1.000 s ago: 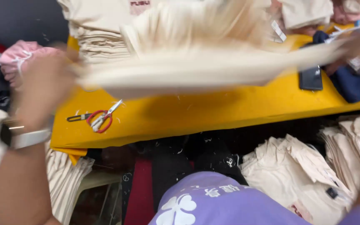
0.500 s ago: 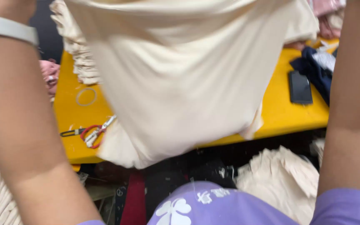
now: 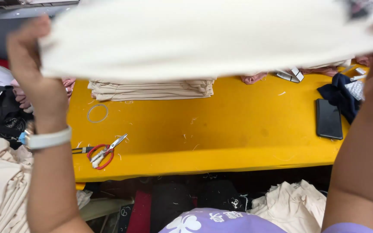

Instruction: Trimming excess threads from t-shirts with scissors and folding them for packaging.

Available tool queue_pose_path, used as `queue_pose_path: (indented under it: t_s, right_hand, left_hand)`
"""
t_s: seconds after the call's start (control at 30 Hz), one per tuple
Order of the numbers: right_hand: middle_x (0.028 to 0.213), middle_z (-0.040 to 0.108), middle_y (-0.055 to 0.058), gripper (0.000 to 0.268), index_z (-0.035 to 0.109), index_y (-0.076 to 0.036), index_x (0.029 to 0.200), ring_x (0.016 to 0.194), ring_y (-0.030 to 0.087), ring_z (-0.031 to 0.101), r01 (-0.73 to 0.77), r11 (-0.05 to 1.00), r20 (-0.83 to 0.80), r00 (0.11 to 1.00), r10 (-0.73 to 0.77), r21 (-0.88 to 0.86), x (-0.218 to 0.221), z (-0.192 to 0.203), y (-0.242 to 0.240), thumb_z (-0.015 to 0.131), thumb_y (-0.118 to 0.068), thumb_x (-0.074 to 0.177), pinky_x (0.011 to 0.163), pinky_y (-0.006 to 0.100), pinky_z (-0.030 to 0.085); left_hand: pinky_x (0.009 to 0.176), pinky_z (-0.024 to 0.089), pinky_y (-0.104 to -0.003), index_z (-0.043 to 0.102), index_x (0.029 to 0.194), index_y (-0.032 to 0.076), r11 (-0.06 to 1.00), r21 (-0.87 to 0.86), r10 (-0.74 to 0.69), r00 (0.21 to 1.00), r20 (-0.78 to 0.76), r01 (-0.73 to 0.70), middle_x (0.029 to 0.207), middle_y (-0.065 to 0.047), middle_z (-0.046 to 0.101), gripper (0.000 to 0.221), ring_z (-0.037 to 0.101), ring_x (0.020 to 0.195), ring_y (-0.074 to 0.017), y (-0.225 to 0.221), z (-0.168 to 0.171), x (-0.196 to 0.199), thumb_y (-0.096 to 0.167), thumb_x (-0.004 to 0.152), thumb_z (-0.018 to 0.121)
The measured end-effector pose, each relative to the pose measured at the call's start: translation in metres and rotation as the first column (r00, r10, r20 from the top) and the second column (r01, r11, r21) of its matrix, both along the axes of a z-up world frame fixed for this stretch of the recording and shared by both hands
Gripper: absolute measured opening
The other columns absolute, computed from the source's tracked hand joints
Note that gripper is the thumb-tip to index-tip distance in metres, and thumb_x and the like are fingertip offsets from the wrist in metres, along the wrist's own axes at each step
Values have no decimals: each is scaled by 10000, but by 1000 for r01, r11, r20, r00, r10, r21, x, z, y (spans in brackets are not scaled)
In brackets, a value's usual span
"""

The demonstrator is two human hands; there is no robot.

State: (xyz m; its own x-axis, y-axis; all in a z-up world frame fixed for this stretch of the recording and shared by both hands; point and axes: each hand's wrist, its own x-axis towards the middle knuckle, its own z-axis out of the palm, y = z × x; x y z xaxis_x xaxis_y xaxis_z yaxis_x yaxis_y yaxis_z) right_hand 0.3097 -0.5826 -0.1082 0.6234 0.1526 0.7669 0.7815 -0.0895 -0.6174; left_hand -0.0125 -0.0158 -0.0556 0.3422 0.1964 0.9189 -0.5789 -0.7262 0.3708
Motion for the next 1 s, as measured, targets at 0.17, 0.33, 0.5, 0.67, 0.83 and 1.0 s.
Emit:
queue_pose_path:
  t_s: [0.17, 0.33, 0.5, 0.67, 0.83, 1.0]
  right_hand:
    - [1222, 709, 207, 372, 748, 34, 1263, 1073, 307, 651, 202, 928, 69, 979, -190, -312, -88, -141, -4, 509, 103, 985, 955, 376, 462]
    - [840, 701, -14, 252, 809, -223, 1080, 614, 198, 553, 408, 708, -54, 846, -531, -577, -131, -272, -4, 670, -115, 899, 674, 337, 440]
    - [567, 556, 24, 248, 787, -200, 932, 591, 259, 604, 450, 689, -61, 812, -581, -567, -148, -316, 2, 690, 1, 825, 669, 353, 492]
    - [516, 528, 27, 227, 790, -168, 937, 537, 259, 574, 427, 664, -60, 814, -578, -614, -154, -305, 1, 693, 24, 865, 648, 302, 471]
    - [767, 741, 69, 275, 772, -328, 1032, 888, 359, 706, -27, 245, -195, 688, -699, -969, -160, -246, -12, 574, -322, 840, 747, 462, 531]
    - [969, 811, -29, 254, 759, -282, 951, 963, 209, 743, -482, -61, -307, 646, -699, -874, -193, -174, -3, 568, -309, 786, 805, 343, 543]
  left_hand:
    - [960, 527, -367, 474, 1197, -3, 896, -329, 214, 939, -269, -298, 1200, -185, 587, 276, 597, 1087, -298, 4, -162, -34, -87, 1023, 670]
    - [677, 417, -448, 546, 949, 123, 695, -54, 435, 479, -762, -717, 726, -36, 577, 181, 579, 687, -292, -24, -303, -69, 157, 890, 714]
    - [632, 466, -408, 461, 811, 146, 631, 113, 550, 339, -764, -768, 651, -44, 571, 287, 637, 660, -339, -39, -361, -83, 56, 833, 733]
    - [644, 506, -412, 513, 864, 136, 690, 65, 502, 412, -761, -721, 720, -74, 600, 252, 652, 711, -336, -48, -341, -92, 14, 830, 731]
    - [777, 456, -287, 601, 943, 66, 864, -255, 36, 560, -828, -433, 976, -67, 554, 96, 550, 873, -196, -32, -315, -116, 2, 887, 646]
    - [711, 421, -266, 595, 814, 136, 958, -230, -213, 112, -971, -172, 803, 4, 606, 269, 578, 768, -141, -20, -280, -157, -75, 661, 666]
